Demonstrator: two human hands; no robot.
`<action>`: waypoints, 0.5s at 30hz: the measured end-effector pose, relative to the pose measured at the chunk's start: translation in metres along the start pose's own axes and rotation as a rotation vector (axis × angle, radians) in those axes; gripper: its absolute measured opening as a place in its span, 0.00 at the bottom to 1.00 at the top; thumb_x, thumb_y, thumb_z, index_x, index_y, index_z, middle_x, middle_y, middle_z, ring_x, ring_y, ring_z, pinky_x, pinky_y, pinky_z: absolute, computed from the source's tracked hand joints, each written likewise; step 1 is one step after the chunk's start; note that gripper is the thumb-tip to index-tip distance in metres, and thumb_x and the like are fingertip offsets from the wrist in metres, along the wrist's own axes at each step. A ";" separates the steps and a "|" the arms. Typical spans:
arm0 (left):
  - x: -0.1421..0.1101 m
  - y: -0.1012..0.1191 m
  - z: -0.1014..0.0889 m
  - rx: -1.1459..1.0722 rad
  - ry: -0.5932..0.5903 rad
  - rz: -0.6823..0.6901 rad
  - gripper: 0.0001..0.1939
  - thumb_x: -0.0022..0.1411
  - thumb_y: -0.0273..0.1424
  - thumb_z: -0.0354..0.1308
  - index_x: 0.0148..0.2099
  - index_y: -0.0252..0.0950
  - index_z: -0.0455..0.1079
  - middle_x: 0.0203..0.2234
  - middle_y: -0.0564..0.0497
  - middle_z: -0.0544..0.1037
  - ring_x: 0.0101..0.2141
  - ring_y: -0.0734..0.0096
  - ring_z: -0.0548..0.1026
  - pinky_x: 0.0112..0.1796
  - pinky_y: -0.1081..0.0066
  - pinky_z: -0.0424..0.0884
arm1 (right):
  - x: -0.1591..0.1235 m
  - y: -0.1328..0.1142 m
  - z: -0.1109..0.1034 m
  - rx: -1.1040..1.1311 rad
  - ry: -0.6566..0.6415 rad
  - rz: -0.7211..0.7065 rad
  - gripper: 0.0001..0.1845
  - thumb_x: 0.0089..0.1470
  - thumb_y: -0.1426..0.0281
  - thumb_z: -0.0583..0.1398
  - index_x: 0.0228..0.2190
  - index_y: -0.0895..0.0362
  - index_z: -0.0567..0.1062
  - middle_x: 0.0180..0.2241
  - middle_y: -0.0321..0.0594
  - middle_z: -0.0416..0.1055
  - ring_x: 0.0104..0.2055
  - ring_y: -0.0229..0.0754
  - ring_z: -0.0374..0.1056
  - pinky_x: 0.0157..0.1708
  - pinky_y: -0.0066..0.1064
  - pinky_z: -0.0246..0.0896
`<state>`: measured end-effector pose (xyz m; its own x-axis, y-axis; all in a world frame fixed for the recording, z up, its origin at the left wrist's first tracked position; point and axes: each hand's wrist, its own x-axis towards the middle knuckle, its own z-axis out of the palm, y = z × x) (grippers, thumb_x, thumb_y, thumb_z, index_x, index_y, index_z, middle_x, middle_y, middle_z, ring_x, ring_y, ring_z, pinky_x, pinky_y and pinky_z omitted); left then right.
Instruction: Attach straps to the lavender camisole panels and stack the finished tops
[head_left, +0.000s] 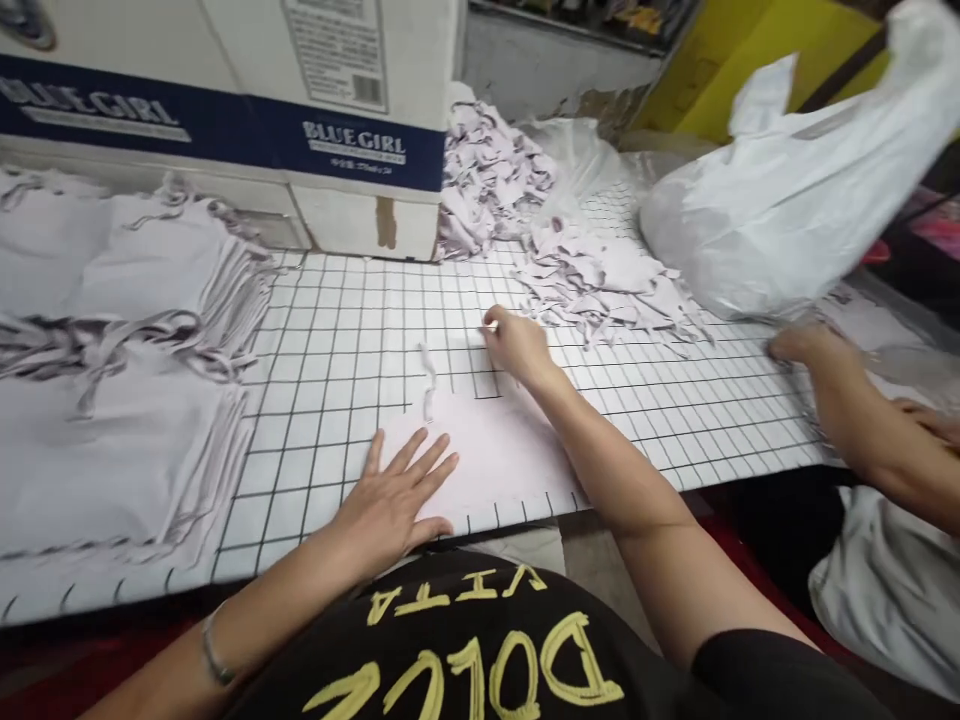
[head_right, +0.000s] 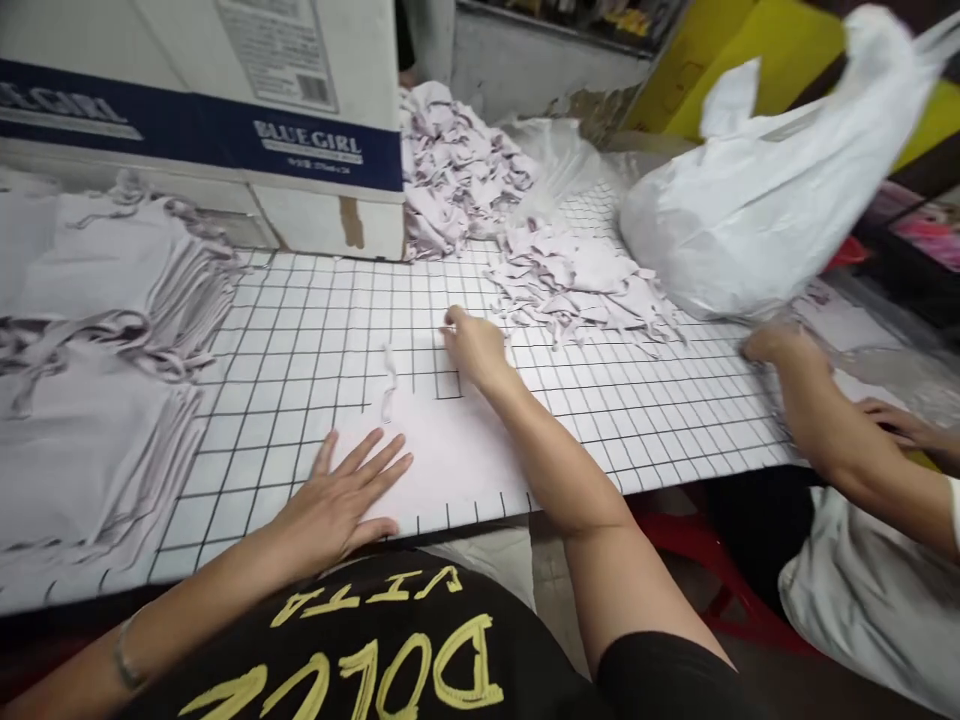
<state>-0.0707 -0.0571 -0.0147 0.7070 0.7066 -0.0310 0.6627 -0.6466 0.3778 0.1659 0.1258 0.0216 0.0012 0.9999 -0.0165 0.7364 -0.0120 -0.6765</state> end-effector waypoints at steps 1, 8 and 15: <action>0.006 0.003 -0.004 -0.019 -0.023 0.007 0.35 0.67 0.53 0.42 0.70 0.45 0.45 0.67 0.48 0.51 0.67 0.50 0.45 0.60 0.45 0.20 | 0.006 0.018 -0.020 -0.115 0.123 0.028 0.07 0.54 0.65 0.59 0.31 0.55 0.68 0.28 0.40 0.70 0.36 0.44 0.66 0.35 0.33 0.56; 0.120 0.058 -0.005 -0.162 -0.180 0.537 0.39 0.65 0.55 0.42 0.70 0.40 0.46 0.68 0.46 0.46 0.67 0.55 0.43 0.63 0.48 0.28 | 0.021 0.099 -0.073 -0.138 0.005 0.278 0.22 0.40 0.55 0.68 0.30 0.57 0.71 0.28 0.38 0.70 0.31 0.39 0.64 0.31 0.29 0.55; 0.151 0.067 0.023 -0.101 -0.265 0.653 0.39 0.65 0.55 0.40 0.70 0.37 0.47 0.68 0.46 0.47 0.68 0.55 0.41 0.63 0.43 0.29 | 0.064 0.087 -0.081 -0.086 0.058 0.238 0.09 0.57 0.64 0.58 0.31 0.58 0.69 0.26 0.39 0.71 0.27 0.37 0.64 0.29 0.28 0.57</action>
<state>0.0860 0.0000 -0.0153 0.9966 0.0819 0.0115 0.0663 -0.8749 0.4797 0.2850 0.1897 0.0209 0.2184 0.9679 -0.1240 0.7653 -0.2488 -0.5937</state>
